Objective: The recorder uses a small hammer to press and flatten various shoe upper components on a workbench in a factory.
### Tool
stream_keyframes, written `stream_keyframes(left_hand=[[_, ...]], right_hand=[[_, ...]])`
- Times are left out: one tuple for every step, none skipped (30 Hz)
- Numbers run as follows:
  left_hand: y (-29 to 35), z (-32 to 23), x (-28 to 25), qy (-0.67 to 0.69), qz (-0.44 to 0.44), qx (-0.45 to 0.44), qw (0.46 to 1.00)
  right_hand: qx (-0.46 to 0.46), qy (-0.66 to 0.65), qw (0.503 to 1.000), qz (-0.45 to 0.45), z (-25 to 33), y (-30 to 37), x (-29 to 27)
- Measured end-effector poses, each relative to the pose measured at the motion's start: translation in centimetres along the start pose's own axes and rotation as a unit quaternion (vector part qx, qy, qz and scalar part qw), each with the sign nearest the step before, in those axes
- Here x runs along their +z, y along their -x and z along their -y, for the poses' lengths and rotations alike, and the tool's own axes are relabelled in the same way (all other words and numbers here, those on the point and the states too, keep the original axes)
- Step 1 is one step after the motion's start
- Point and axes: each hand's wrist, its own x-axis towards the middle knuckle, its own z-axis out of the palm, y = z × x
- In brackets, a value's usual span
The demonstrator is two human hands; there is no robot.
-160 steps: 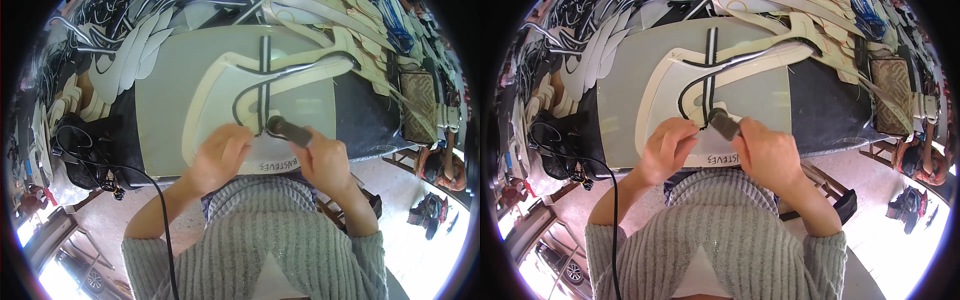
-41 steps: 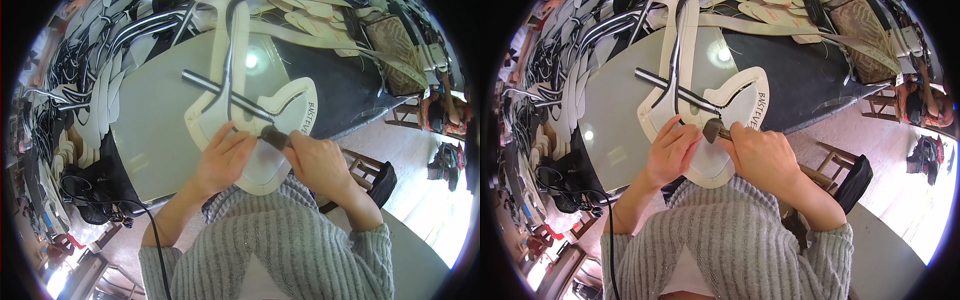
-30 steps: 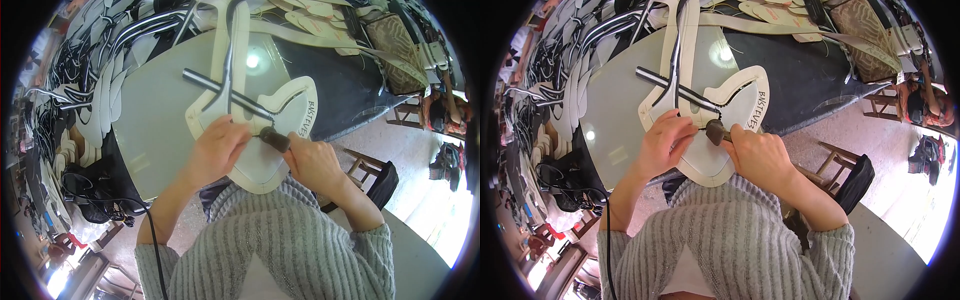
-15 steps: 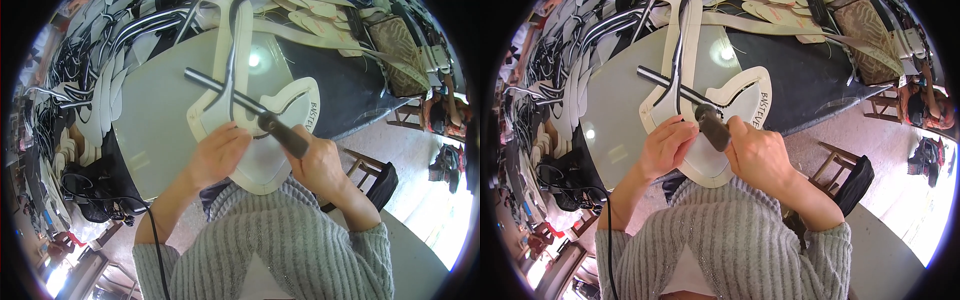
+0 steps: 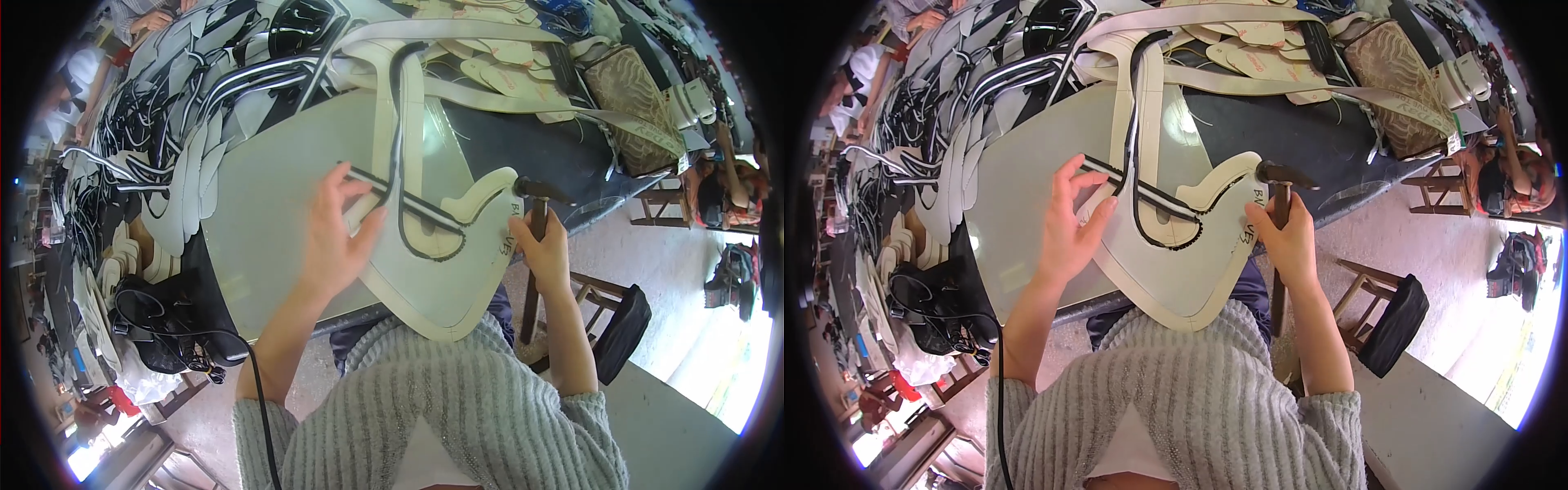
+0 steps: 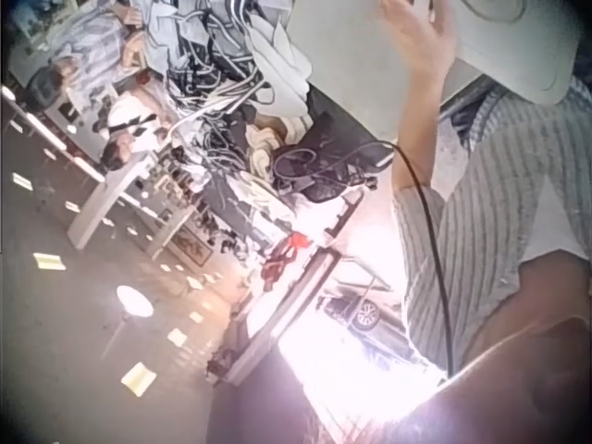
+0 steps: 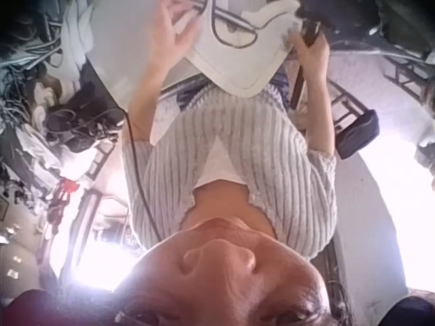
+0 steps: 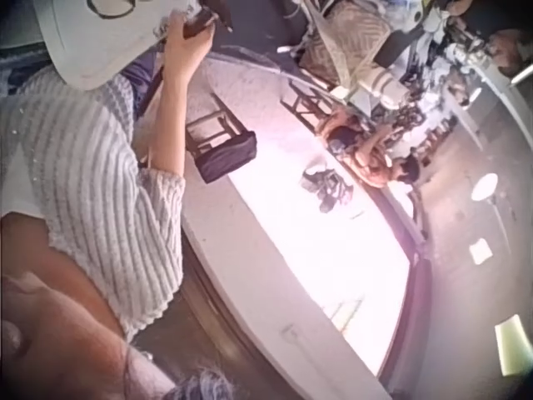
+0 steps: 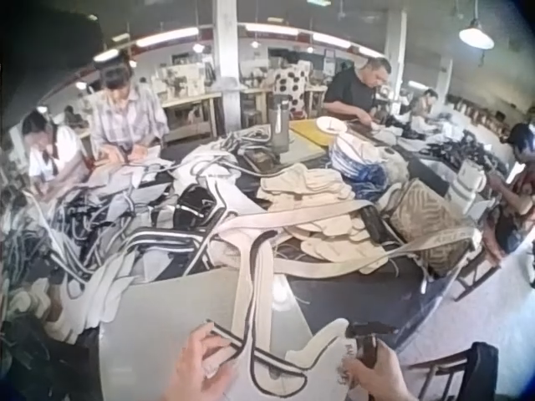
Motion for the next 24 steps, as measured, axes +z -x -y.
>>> stream_keyframes(left_hand=[[0.3, -0.4, 0.0, 0.04, 0.017, -0.023, 0.999], [0.4, -0.7, 0.2, 0.079, 0.034, -0.047, 0.995], [0.7, -0.8, 0.3, 0.077, 0.029, -0.048, 0.995], [1.0, -0.8, 0.5, 0.115, -0.006, -0.051, 0.992], [1.3, -0.8, 0.7, 0.153, -0.04, -0.054, 0.986], [1.3, -1.2, 0.7, 0.153, -0.041, -0.053, 0.986], [1.3, -1.7, 0.5, 0.218, -0.021, -0.109, 0.97], [1.4, -2.2, 0.5, 0.281, 0.0, -0.163, 0.946], [1.8, -3.1, 0.9, 0.345, 0.045, -0.198, 0.916], [2.1, -4.4, 1.2, 0.385, 0.082, -0.227, 0.891], [2.2, -5.7, 1.4, 0.425, 0.119, -0.255, 0.861], [2.3, -6.6, 1.7, 0.425, 0.117, -0.257, 0.86], [2.3, -7.3, 2.0, 0.46, 0.164, -0.256, 0.834], [2.3, -7.8, 1.9, 0.493, 0.208, -0.255, 0.805], [2.1, -8.2, 1.7, 0.495, 0.212, -0.254, 0.803], [2.0, -8.4, 1.3, 0.48, 0.201, -0.211, 0.828], [1.8, -8.6, 0.8, 0.462, 0.187, -0.168, 0.85], [1.6, -8.9, 0.0, 0.462, 0.186, -0.169, 0.851], [1.5, -9.1, -0.8, 0.459, 0.147, -0.082, 0.873], [1.3, -9.1, -1.3, 0.451, 0.105, 0.005, 0.887], [1.3, -8.9, -1.3, 0.473, 0.066, 0.029, 0.878], [1.0, -9.7, -1.6, 0.543, 0.042, -0.01, 0.839], [0.2, -9.3, -1.6, 0.514, 0.076, -0.016, 0.854], [-0.2, -8.6, -1.8, 0.475, 0.103, -0.027, 0.874]], right_hand=[[0.006, -0.092, 0.996, 0.005, 0.1, 0.3, 0.3], [0.003, -0.092, 0.996, 0.007, 0.2, 0.3, 0.2], [0.011, -0.152, 0.988, 0.015, 0.6, 0.5, 0.1], [0.021, -0.21, 0.977, 0.023, 1.0, 0.6, -0.1], [0.021, -0.235, 0.971, 0.025, 1.6, 0.7, -0.7], [-0.004, -0.255, 0.967, 0.023, 1.4, 0.6, -1.9], [-0.032, -0.266, 0.963, 0.014, 1.5, 0.5, -3.1], [-0.059, -0.276, 0.959, 0.004, 1.5, 0.4, -4.3], [-0.099, -0.3, 0.948, -0.032, 1.6, 0.3, -5.6], [-0.139, -0.325, 0.933, -0.063, 1.8, 0.2, -6.5], [-0.181, -0.356, 0.916, -0.043, 2.3, 0.4, -7.5], [-0.22, -0.386, 0.895, -0.026, 2.7, 0.8, -8.4], [-0.232, -0.402, 0.885, -0.021, 2.8, 1.1, -9.2], [-0.231, -0.402, 0.886, -0.018, 3.0, 1.0, -9.4], [-0.246, -0.395, 0.885, -0.006, 3.2, 1.1, -9.9], [-0.262, -0.387, 0.884, 0.007, 3.3, 1.1, -10.4], [-0.281, -0.386, 0.879, 0.009, 2.5, 0.1, -11.4], [-0.281, -0.386, 0.879, 0.009, 2.6, -0.4, -11.7], [-0.308, -0.389, 0.868, 0.011, 2.9, -0.9, -11.8], [-0.335, -0.392, 0.857, 0.013, 3.4, -1.3, -12.0], [-0.362, -0.373, 0.854, -0.013, 4.0, -1.7, -12.2], [-0.373, -0.347, 0.859, -0.051, 6.8, -0.7, -10.1], [-0.389, -0.351, 0.85, -0.049, 8.7, 0.3, -10.5], [-0.401, -0.362, 0.84, -0.038, 9.6, 0.7, -10.4]])
